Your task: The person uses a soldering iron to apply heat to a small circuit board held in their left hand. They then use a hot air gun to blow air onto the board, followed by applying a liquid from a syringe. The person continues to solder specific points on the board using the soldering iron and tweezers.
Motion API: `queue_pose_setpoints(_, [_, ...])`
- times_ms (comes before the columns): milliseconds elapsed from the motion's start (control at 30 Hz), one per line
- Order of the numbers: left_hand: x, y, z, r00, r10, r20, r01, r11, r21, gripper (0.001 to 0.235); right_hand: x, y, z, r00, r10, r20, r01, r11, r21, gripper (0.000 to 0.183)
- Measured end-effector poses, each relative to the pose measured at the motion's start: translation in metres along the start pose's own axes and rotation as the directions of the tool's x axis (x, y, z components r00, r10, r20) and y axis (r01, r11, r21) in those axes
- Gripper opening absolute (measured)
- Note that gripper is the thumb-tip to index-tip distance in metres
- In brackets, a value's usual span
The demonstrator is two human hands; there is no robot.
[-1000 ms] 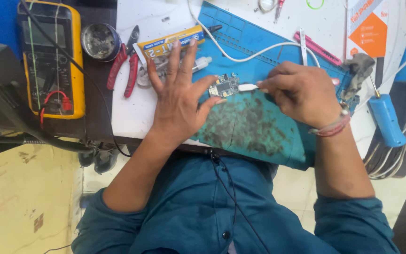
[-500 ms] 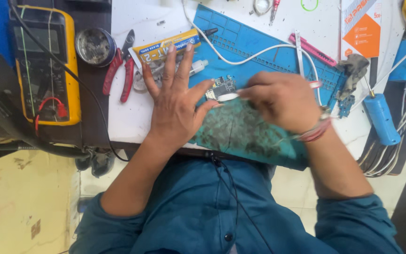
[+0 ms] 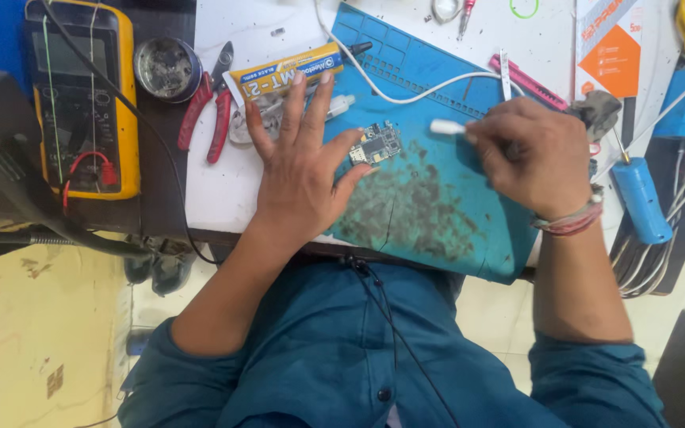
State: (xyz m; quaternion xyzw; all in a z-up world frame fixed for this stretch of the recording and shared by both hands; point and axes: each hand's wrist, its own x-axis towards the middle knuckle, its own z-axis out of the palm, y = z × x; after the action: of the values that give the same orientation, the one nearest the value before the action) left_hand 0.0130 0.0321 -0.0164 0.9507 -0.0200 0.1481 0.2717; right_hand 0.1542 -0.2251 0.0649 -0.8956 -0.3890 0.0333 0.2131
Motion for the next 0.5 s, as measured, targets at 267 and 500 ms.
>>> queue_pose_setpoints(267, [0.001, 0.009, -0.006, 0.993, 0.097, -0.067, -0.096, 0.995, 0.013, 0.043, 0.001, 0.011, 0.035, 0.933, -0.044, -0.356, 0.052, 0.999, 0.014, 0.011])
queue_pose_setpoints(500, [0.035, 0.018, -0.020, 0.966, -0.001, -0.258, -0.069, 0.963, -0.260, 0.019, -0.005, 0.019, 0.037, 0.926, -0.035, -0.376, 0.041, 0.999, 0.010, 0.010])
